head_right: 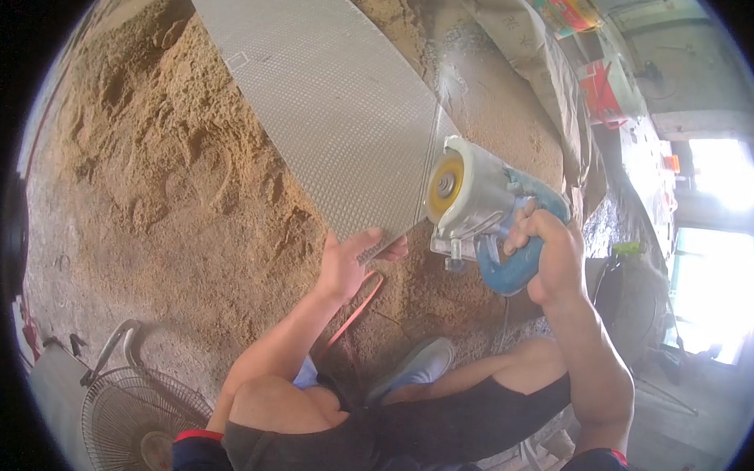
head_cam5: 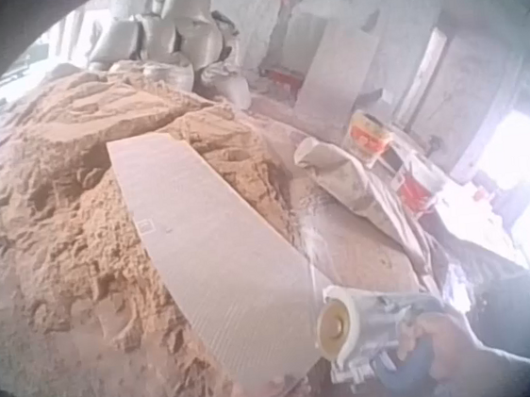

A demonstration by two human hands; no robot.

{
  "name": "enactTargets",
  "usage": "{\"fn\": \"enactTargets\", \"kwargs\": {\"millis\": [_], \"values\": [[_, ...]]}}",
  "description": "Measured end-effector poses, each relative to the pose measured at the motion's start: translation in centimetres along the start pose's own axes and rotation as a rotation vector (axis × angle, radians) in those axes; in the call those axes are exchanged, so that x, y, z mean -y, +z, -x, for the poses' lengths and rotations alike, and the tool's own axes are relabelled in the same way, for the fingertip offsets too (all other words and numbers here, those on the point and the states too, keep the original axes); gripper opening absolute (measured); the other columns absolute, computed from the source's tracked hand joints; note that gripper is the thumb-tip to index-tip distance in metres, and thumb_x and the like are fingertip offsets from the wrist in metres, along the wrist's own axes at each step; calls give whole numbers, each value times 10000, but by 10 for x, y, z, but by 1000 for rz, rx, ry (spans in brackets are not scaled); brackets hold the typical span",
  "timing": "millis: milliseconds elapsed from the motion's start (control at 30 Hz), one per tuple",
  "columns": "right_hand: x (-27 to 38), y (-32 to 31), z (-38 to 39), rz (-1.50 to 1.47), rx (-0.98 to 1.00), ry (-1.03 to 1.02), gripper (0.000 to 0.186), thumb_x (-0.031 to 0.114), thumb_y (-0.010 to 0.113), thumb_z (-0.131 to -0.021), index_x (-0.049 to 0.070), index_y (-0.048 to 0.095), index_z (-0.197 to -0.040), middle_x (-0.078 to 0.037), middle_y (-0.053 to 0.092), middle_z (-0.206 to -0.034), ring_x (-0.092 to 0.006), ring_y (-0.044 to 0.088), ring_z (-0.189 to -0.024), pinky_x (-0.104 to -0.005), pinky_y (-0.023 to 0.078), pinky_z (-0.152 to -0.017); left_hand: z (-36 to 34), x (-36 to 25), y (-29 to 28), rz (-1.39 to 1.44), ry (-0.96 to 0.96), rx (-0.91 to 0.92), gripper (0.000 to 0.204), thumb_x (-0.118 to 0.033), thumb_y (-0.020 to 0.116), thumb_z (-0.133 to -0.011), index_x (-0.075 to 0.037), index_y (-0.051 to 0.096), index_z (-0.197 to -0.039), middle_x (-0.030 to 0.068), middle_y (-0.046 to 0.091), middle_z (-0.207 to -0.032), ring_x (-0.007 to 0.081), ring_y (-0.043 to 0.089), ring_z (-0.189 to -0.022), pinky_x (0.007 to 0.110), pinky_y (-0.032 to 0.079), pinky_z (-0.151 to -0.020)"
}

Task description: The person uses a circular saw to cut a ceramic tile while sitting on a pile of sand.

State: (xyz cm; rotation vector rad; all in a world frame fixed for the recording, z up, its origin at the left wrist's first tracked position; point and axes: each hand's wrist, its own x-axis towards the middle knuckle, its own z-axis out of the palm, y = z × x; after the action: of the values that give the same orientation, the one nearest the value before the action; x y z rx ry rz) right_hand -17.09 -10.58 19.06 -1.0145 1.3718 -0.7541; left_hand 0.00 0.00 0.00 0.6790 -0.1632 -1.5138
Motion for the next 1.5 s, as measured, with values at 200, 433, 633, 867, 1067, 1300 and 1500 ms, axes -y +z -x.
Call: {"fn": "enactTargets", "kwargs": {"millis": [200, 433, 633, 867, 1067, 1300, 1500], "values": [[-1, 1, 5, -10, -26, 19, 129, 9, 514, -761, 22, 537, -887, -62, 504, -731, -157, 488, -600, -319, 447, -594, 1, 2, 0, -4, 14, -2, 250, -94, 553, -915, 87, 591, -1084, 193, 681, -940, 289, 694, -795, 404, 575, -731], [-1, 0, 10, 5, -30, 33, 137, 10, 512, -764, 24, 538, -898, -51, 500, -736, -151, 490, -606, -317, 447, -599, 1, 4, 0, -15, -2, -6, 242, -90, 537, -919, 85, 598, -1074, 185, 686, -930, 283, 695, -794, 405, 570, -744], [-2, -3, 12, 7, -34, 50, 161, 7, 509, -760, 24, 535, -917, -48, 501, -768, -145, 491, -615, -322, 445, -602, 0, 4, 0, -33, 23, -11, 243, -86, 532, -914, 87, 593, -1073, 190, 685, -931, 286, 696, -789, 405, 572, -737], [-1, -2, 17, 1, -53, 66, 166, 6, 512, -754, 24, 530, -918, -49, 505, -768, -143, 489, -615, -321, 438, -600, -1, 6, 1, -29, 41, -18, 261, -99, 546, -905, 92, 584, -1078, 200, 682, -923, 288, 698, -761, 396, 576, -697], [-3, -5, 17, -7, -54, 84, 163, 8, 515, -753, 26, 529, -915, -48, 500, -754, -146, 492, -614, -323, 437, -598, -2, 7, -2, -63, 53, 3, 259, -103, 543, -904, 86, 588, -1077, 189, 683, -906, 273, 692, -754, 390, 578, -693], [-2, -5, 21, -4, -48, 89, 153, 8, 511, -749, 23, 524, -901, -54, 496, -741, -156, 497, -609, -331, 438, -592, -2, 7, -5, -101, 93, 41, 202, -97, 542, -903, 52, 613, -1019, 152, 681, -866, 215, 651, -707, 331, 531, -604], [2, -8, 24, -1, -27, 112, 154, 7, 497, -746, 20, 523, -897, -57, 492, -734, -158, 484, -603, -334, 439, -595, 0, 6, -6, -152, 21, -45, 168, -96, 572, -888, 41, 616, -974, 122, 666, -806, 190, 631, -678, 313, 496, -583]]}}
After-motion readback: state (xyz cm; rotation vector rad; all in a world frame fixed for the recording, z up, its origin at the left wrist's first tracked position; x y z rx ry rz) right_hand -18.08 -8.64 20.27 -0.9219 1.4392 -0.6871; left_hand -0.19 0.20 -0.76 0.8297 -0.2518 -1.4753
